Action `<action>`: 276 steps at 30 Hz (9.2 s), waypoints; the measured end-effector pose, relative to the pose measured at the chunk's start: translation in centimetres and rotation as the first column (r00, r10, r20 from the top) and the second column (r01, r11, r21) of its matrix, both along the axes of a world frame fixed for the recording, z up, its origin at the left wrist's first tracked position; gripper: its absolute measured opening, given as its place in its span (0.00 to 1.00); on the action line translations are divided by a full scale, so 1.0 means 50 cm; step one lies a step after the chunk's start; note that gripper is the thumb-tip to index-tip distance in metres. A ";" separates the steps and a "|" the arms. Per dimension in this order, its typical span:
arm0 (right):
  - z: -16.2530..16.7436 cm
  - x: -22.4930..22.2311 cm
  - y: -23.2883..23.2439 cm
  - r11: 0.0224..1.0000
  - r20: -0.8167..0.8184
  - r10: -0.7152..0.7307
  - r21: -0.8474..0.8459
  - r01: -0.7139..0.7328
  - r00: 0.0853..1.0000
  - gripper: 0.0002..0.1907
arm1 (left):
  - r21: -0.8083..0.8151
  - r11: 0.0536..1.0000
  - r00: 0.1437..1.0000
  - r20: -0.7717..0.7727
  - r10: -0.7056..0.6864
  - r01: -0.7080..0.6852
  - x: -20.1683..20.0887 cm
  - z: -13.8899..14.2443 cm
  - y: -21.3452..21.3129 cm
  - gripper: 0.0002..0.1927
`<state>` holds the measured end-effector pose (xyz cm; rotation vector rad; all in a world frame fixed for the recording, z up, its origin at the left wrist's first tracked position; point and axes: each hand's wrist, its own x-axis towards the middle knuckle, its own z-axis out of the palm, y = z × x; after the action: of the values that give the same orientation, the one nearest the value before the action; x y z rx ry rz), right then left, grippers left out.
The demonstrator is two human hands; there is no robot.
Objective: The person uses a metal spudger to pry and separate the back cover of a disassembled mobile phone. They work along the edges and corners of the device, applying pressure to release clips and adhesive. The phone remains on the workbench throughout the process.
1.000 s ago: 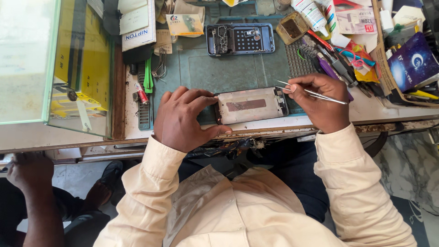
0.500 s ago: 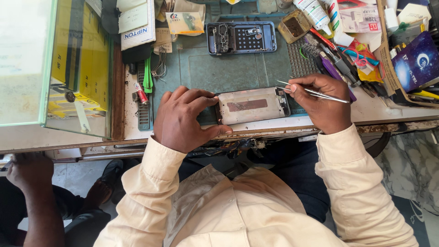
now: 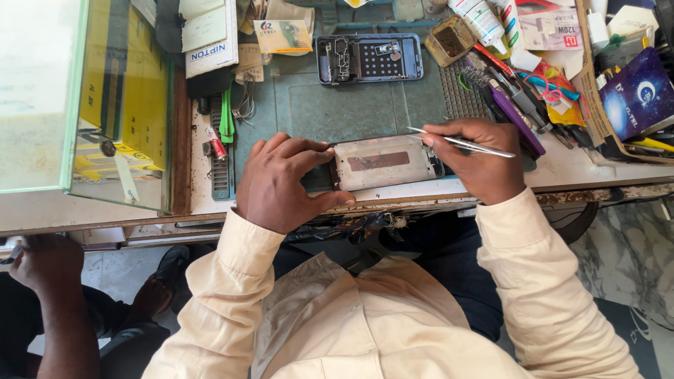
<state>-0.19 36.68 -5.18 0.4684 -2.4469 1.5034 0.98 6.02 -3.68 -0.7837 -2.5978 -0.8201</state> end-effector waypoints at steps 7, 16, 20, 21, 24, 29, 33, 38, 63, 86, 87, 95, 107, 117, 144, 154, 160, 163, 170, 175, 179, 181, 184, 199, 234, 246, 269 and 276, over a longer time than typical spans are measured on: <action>0.019 0.002 -0.037 0.989 0.010 -0.054 0.141 0.052 0.998 0.07 | -0.016 1.000 1.000 -0.008 0.009 -0.009 0.001 0.000 -0.001 0.31; 0.030 0.017 -0.022 0.982 -0.095 -0.104 0.147 0.117 0.990 0.05 | -0.034 0.999 1.000 0.014 0.023 -0.022 0.000 -0.001 -0.002 0.29; 0.011 0.016 -0.017 0.989 -0.030 -0.132 0.060 0.134 0.991 0.05 | -0.021 1.000 1.000 0.000 0.012 -0.012 0.001 -0.003 -0.005 0.29; 0.006 0.015 -0.016 0.992 -0.009 -0.127 0.022 0.127 0.992 0.05 | -0.016 1.000 1.000 0.003 0.013 -0.013 0.001 -0.002 -0.004 0.29; -0.008 0.013 -0.009 0.991 0.036 -0.112 -0.071 0.114 0.993 0.06 | -0.006 1.000 1.000 0.021 0.018 -0.017 0.000 0.000 -0.004 0.29; -0.025 0.001 0.004 0.990 0.067 -0.094 -0.098 0.101 0.993 0.05 | 0.004 1.000 1.000 0.023 0.000 0.000 -0.003 -0.003 -0.004 0.30; -0.024 -0.011 0.005 0.995 0.061 -0.076 -0.057 0.080 0.995 0.06 | -0.003 1.000 1.000 0.024 -0.008 0.008 -0.007 -0.006 -0.004 0.29; -0.011 -0.016 -0.012 0.997 -0.047 -0.034 0.072 0.037 0.998 0.04 | -0.006 1.000 0.999 0.040 -0.007 0.008 -0.009 -0.004 -0.002 0.31; -0.021 -0.007 -0.027 0.992 0.032 -0.113 -0.048 0.114 0.993 0.06 | -0.012 1.000 1.000 0.029 -0.012 0.012 -0.011 -0.004 -0.002 0.30; -0.017 0.013 0.004 0.948 0.116 -0.138 -0.270 0.165 0.984 0.10 | -0.034 0.999 0.997 0.083 -0.006 0.009 -0.005 0.018 -0.004 0.33; -0.015 0.015 0.006 0.959 0.111 -0.108 -0.252 0.133 0.988 0.11 | -0.025 1.000 0.997 0.081 -0.007 0.009 -0.003 0.021 -0.003 0.35; 0.024 0.017 0.015 0.984 -0.158 0.049 0.175 -0.021 0.986 0.12 | -0.030 0.999 0.994 0.107 0.020 -0.017 -0.003 0.033 0.007 0.45; 0.015 -0.002 0.005 0.958 -0.270 0.120 0.283 -0.040 0.955 0.09 | -0.054 0.998 0.992 0.126 0.026 -0.019 -0.010 0.028 0.013 0.42; 0.006 -0.013 0.002 0.960 -0.279 0.131 0.275 -0.051 0.951 0.09 | -0.068 0.998 0.982 0.188 0.018 -0.006 -0.029 0.022 0.016 0.42; 0.013 -0.001 -0.018 0.940 -0.376 0.156 0.339 -0.021 0.913 0.09 | -0.047 0.998 0.990 0.138 0.037 -0.031 -0.010 0.023 0.013 0.41; 0.031 0.002 -0.060 0.887 -0.431 0.189 0.461 0.036 0.882 0.08 | -0.042 0.999 0.986 0.160 0.038 -0.032 -0.009 0.029 0.012 0.43; 0.022 -0.006 -0.069 0.935 -0.372 0.178 0.354 -0.038 0.911 0.07 | -0.055 0.998 0.983 0.175 0.047 -0.038 -0.010 0.024 0.011 0.43; 0.025 0.000 -0.080 0.959 -0.304 0.163 0.273 -0.079 0.939 0.07 | -0.050 0.998 0.990 0.138 0.036 -0.030 -0.007 0.022 0.007 0.43; 0.030 0.003 -0.124 0.969 -0.278 0.182 0.212 -0.124 0.943 0.07 | -0.036 0.998 0.995 -0.083 0.050 -0.053 0.047 0.003 -0.003 0.41; 0.025 -0.013 -0.155 0.958 -0.263 0.208 0.247 -0.143 0.942 0.07 | 0.006 0.998 0.978 -0.200 0.064 -0.064 0.057 -0.016 -0.008 0.29; 0.026 -0.015 -0.158 0.957 -0.262 0.217 0.247 -0.152 0.940 0.07 | -0.004 0.996 0.985 -0.147 0.087 -0.088 0.054 -0.016 -0.002 0.24; 0.025 -0.013 -0.157 0.960 -0.272 0.192 0.249 -0.124 0.943 0.08 | 0.001 0.995 0.985 -0.143 0.098 -0.099 0.055 -0.015 0.000 0.22; 0.022 -0.016 -0.155 0.960 -0.271 0.190 0.255 -0.120 0.944 0.07 | 0.009 0.995 0.985 -0.138 0.101 -0.101 0.052 -0.017 0.002 0.21; 0.024 -0.025 -0.179 0.939 -0.289 0.262 0.297 -0.174 0.921 0.08 | 0.030 0.995 0.992 -0.090 0.093 -0.091 0.042 -0.020 0.006 0.21; 0.022 -0.027 -0.163 0.922 -0.175 0.362 0.214 -0.323 0.916 0.08 | 0.045 0.987 0.979 -0.130 0.159 -0.155 0.052 -0.030 0.008 0.23; 0.020 -0.026 -0.173 0.941 -0.164 0.300 0.212 -0.264 0.940 0.08 | 0.029 0.986 0.975 -0.142 0.168 -0.166 0.052 -0.032 0.008 0.22; 0.027 -0.007 -0.199 0.945 -0.334 0.190 0.318 -0.079 0.923 0.06 | 0.005 0.989 0.977 -0.155 0.144 -0.145 0.051 -0.026 0.007 0.21; 0.028 -0.002 -0.201 0.955 -0.321 0.115 0.296 -0.016 0.940 0.07 | -0.033 0.990 0.985 -0.111 0.134 -0.138 0.051 -0.011 0.008 0.20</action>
<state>-0.26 26.63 -3.79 0.7988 -2.3954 0.9838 3.55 6.42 -4.25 -0.6349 -2.5453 -0.6688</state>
